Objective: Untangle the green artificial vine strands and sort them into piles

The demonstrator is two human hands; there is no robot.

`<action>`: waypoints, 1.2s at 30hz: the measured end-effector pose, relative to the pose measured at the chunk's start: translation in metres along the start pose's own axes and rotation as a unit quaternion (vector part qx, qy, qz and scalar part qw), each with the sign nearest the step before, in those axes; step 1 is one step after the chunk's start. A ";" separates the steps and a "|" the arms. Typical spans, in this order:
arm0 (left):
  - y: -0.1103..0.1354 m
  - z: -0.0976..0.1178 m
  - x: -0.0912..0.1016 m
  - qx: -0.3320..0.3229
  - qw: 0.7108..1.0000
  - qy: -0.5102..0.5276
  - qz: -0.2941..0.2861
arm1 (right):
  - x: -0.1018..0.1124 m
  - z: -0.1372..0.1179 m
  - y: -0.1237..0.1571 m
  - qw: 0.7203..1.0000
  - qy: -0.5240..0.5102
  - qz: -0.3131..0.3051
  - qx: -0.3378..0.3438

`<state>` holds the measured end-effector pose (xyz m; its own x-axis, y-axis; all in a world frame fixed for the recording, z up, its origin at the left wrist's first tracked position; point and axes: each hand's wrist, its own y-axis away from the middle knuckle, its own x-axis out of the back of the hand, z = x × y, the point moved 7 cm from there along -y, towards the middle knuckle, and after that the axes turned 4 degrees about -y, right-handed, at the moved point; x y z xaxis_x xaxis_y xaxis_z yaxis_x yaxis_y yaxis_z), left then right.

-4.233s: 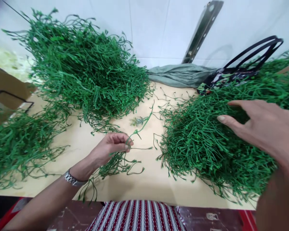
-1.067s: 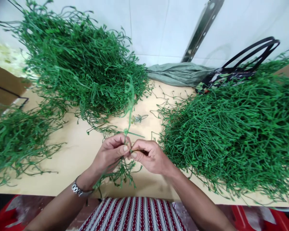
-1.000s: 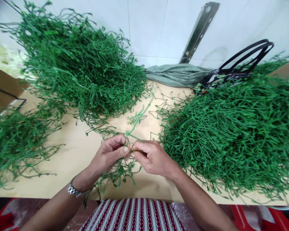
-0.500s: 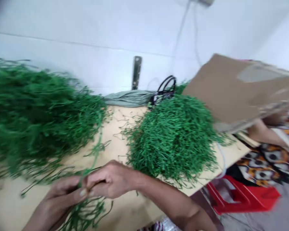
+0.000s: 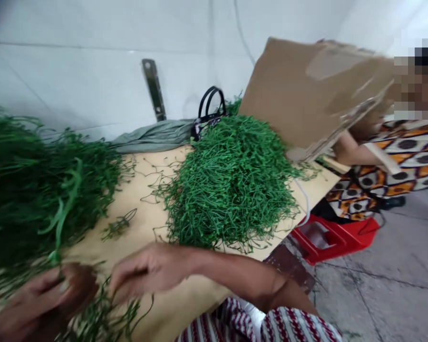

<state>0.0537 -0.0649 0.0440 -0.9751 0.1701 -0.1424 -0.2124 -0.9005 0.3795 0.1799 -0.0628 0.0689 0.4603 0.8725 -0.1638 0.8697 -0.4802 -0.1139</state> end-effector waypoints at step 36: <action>0.013 -0.018 -0.001 -0.081 0.975 0.194 0.076 | -0.018 0.025 -0.024 0.949 0.291 0.118 -0.016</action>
<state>0.0535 -0.0838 0.0321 -0.8902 -0.1056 -0.4432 -0.0242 -0.9605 0.2774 0.1464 -0.0692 0.0503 0.6555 0.6475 0.3887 0.7307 -0.6738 -0.1100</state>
